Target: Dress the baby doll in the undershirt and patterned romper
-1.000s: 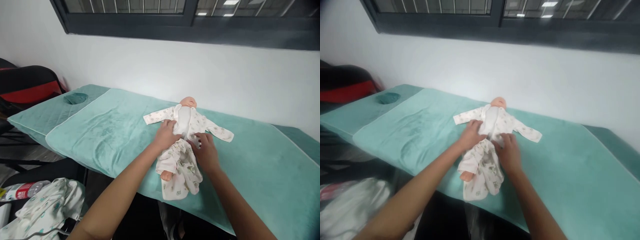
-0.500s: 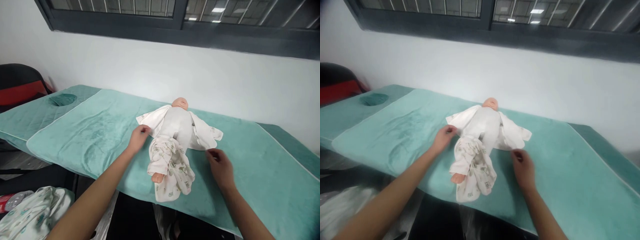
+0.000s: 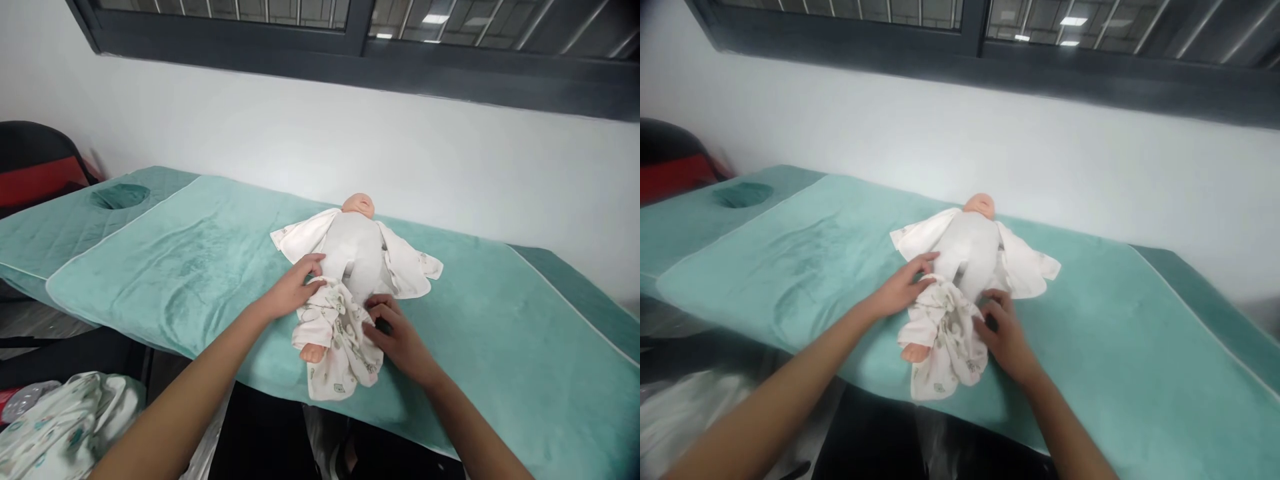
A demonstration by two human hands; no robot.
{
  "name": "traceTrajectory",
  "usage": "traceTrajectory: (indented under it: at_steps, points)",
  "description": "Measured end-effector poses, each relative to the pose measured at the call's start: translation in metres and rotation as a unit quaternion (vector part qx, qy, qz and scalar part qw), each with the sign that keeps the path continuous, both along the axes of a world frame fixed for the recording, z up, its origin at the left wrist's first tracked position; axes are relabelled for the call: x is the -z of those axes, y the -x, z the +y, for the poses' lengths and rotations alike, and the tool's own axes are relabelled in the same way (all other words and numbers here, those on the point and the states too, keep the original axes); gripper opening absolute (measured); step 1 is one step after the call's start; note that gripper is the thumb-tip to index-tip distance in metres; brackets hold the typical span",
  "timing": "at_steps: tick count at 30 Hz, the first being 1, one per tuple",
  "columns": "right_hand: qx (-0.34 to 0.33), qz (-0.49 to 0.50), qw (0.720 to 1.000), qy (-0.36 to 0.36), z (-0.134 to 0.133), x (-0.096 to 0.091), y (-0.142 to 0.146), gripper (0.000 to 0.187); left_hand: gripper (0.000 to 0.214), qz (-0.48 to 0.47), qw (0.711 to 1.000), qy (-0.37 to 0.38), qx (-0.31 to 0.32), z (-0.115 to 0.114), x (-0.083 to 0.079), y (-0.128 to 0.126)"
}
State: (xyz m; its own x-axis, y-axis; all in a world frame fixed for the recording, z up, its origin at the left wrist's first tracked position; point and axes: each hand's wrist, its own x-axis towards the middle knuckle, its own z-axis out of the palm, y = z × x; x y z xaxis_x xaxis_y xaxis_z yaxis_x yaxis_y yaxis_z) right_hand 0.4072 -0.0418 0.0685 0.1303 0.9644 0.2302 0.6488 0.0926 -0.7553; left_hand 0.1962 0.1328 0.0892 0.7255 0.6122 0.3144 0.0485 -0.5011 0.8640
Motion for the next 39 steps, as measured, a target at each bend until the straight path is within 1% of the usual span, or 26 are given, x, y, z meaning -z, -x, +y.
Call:
traceTrajectory:
  at_steps: [2, 3, 6, 7, 8, 10, 11, 13, 15, 17, 19, 22, 23, 24, 26, 28, 31, 33, 36, 39]
  points:
    - [0.069, -0.042, 0.994, -0.069, 0.007, 0.009, -0.003, 0.017, 0.007, -0.006, 1.000, 0.009, -0.015, 0.000, 0.004, -0.011]
    - [0.090, -0.061, 0.990, -0.094, 0.012, 0.012, -0.005, 0.017, 0.008, -0.009, 1.000, 0.015, -0.026, 0.001, 0.006, -0.016]
    - [0.112, -0.079, 0.980, -0.143, 0.030, 0.015, -0.012, 0.015, 0.008, -0.035, 0.995, 0.031, -0.085, 0.010, 0.012, -0.029]
    - [0.128, -0.071, 0.978, -0.147, 0.038, 0.012, -0.015, 0.014, 0.008, -0.045, 0.992, 0.042, -0.111, 0.014, 0.013, -0.034]
    - [0.158, -0.061, 0.975, -0.146, 0.046, 0.009, -0.020, 0.013, 0.009, -0.055, 0.988, 0.056, -0.136, 0.018, 0.013, -0.038]
    - [0.243, -0.037, 0.961, -0.129, 0.065, 0.001, -0.032, 0.013, 0.011, -0.069, 0.978, 0.094, -0.175, 0.028, 0.014, -0.047]
    - [0.283, -0.015, 0.951, -0.120, 0.076, -0.003, -0.040, 0.014, 0.011, -0.075, 0.973, 0.114, -0.185, 0.033, 0.015, -0.052]
    - [0.332, 0.044, 0.935, -0.115, 0.097, -0.007, -0.054, 0.018, 0.012, -0.088, 0.968, 0.150, -0.179, 0.043, 0.019, -0.062]
    - [0.345, 0.098, 0.926, -0.120, 0.115, -0.006, -0.065, 0.021, 0.016, -0.099, 0.965, 0.188, -0.154, 0.050, 0.025, -0.070]
    - [0.351, 0.113, 0.921, -0.123, 0.125, 0.000, -0.070, 0.023, 0.021, -0.110, 0.960, 0.226, -0.126, 0.056, 0.033, -0.074]
    - [0.350, 0.113, 0.922, -0.118, 0.126, 0.006, -0.071, 0.023, 0.026, -0.135, 0.944, 0.287, -0.088, 0.059, 0.039, -0.076]
    - [0.324, 0.118, 0.936, -0.078, 0.120, 0.010, -0.072, 0.025, 0.028, -0.172, 0.906, 0.384, -0.045, 0.063, 0.041, -0.075]
    - [0.310, 0.114, 0.942, -0.055, 0.117, 0.008, -0.074, 0.028, 0.028, -0.175, 0.901, 0.395, -0.043, 0.063, 0.040, -0.075]
    - [0.293, 0.109, 0.949, -0.030, 0.114, 0.006, -0.076, 0.031, 0.028, -0.173, 0.902, 0.393, -0.046, 0.064, 0.039, -0.074]
    - [0.245, 0.109, 0.963, 0.021, 0.107, 0.000, -0.083, 0.036, 0.026, -0.167, 0.910, 0.376, -0.052, 0.063, 0.037, -0.072]
    - [0.187, 0.149, 0.969, 0.061, 0.099, -0.005, -0.089, 0.036, 0.023, -0.158, 0.916, 0.366, -0.045, 0.062, 0.036, -0.069]
    - [0.096, 0.250, 0.957, 0.109, 0.088, -0.010, -0.096, 0.034, 0.020, -0.124, 0.933, 0.337, -0.024, 0.061, 0.035, -0.065]
    - [0.058, 0.280, 0.950, 0.124, 0.083, -0.011, -0.097, 0.034, 0.020, -0.109, 0.954, 0.278, -0.028, 0.061, 0.034, -0.062]
    - [0.051, 0.287, 0.950, 0.115, 0.082, -0.010, -0.094, 0.034, 0.019, -0.105, 0.975, 0.189, -0.047, 0.060, 0.033, -0.061]
    - [0.054, 0.306, 0.945, 0.103, 0.084, -0.009, -0.089, 0.030, 0.020, -0.099, 0.981, 0.155, -0.066, 0.057, 0.033, -0.062]
